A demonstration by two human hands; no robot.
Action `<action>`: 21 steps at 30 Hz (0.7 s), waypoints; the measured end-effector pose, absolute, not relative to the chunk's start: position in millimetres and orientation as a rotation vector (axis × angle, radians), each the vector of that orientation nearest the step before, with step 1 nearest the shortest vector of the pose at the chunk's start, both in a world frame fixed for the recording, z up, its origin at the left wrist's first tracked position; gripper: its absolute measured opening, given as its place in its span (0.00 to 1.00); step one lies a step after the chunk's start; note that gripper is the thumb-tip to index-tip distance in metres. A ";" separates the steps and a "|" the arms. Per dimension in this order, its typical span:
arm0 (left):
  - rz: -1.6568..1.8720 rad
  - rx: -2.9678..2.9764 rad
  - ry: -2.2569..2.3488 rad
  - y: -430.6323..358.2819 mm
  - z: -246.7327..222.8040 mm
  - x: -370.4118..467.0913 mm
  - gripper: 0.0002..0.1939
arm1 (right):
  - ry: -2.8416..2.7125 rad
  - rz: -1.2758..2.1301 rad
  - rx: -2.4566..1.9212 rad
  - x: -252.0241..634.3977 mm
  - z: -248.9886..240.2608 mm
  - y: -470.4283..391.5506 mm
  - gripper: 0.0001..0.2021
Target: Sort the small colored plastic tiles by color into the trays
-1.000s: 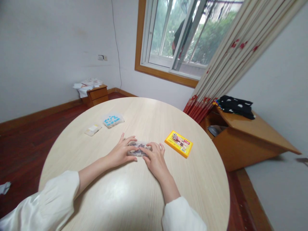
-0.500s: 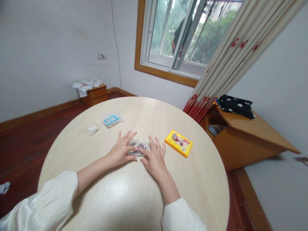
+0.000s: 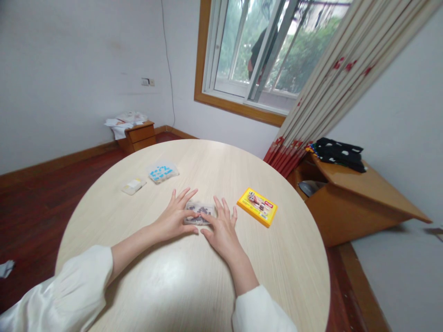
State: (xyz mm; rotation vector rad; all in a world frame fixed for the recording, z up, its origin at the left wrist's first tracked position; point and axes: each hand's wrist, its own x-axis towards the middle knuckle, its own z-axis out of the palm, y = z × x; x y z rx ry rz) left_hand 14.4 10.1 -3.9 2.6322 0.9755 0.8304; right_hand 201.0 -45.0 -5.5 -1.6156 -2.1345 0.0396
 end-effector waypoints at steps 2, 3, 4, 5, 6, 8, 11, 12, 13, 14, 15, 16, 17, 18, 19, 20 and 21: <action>0.978 2.551 0.961 10.6 -5.0 14.4 0.11 | -2.144 0.125 -1.582 200.5 -8.7 -42.8 0.18; 1.074 2.488 0.975 11.0 -4.8 14.3 0.09 | -2.144 0.177 -1.572 200.1 -10.6 -41.6 0.19; 1.169 2.414 1.001 11.5 -4.2 14.3 0.11 | -2.135 0.224 -1.569 199.7 -12.4 -40.4 0.21; 1.251 2.339 1.030 12.1 -3.3 14.2 0.15 | -2.118 0.258 -1.572 199.2 -14.2 -39.4 0.23; 1.312 2.272 1.051 12.5 -2.4 14.1 0.18 | -2.098 0.274 -1.575 198.9 -15.7 -38.6 0.24; 1.370 2.194 1.046 13.0 -1.2 14.0 0.22 | -2.064 0.267 -1.568 198.5 -17.7 -37.7 0.28; 1.359 2.201 0.935 11.7 -0.9 14.7 0.22 | -2.043 0.243 -1.543 198.6 -17.7 -37.5 0.31; 1.342 2.218 0.901 10.8 -0.9 15.2 0.21 | -2.040 0.245 -1.541 198.5 -17.0 -37.6 0.32; 1.325 2.233 0.875 9.8 -0.8 15.8 0.20 | -2.038 0.252 -1.542 198.4 -16.1 -37.6 0.32; 1.311 2.246 0.858 8.8 -0.5 16.3 0.20 | -2.038 0.263 -1.547 198.2 -15.0 -37.6 0.32; 1.300 2.255 0.849 7.9 -0.2 16.7 0.19 | -2.038 0.274 -1.554 197.9 -13.9 -37.5 0.31; 1.291 2.259 0.846 7.3 0.1 16.9 0.19 | -2.038 0.281 -1.562 197.5 -12.7 -37.4 0.31; 1.285 2.259 0.849 7.0 0.4 16.9 0.19 | -2.036 0.283 -1.568 196.9 -11.6 -37.4 0.30; 1.276 2.257 0.858 7.1 0.6 16.6 0.18 | -2.035 0.279 -1.572 196.3 -10.4 -37.5 0.29; 1.269 2.253 0.871 7.6 0.7 16.2 0.18 | -2.036 0.270 -1.571 195.6 -9.3 -37.8 0.29; 1.267 2.246 0.884 8.3 0.5 15.6 0.18 | -2.041 0.260 -1.563 194.8 -8.2 -38.3 0.28; 1.269 2.237 0.899 9.3 0.3 14.8 0.18 | -2.048 0.251 -1.551 193.9 -7.1 -39.0 0.28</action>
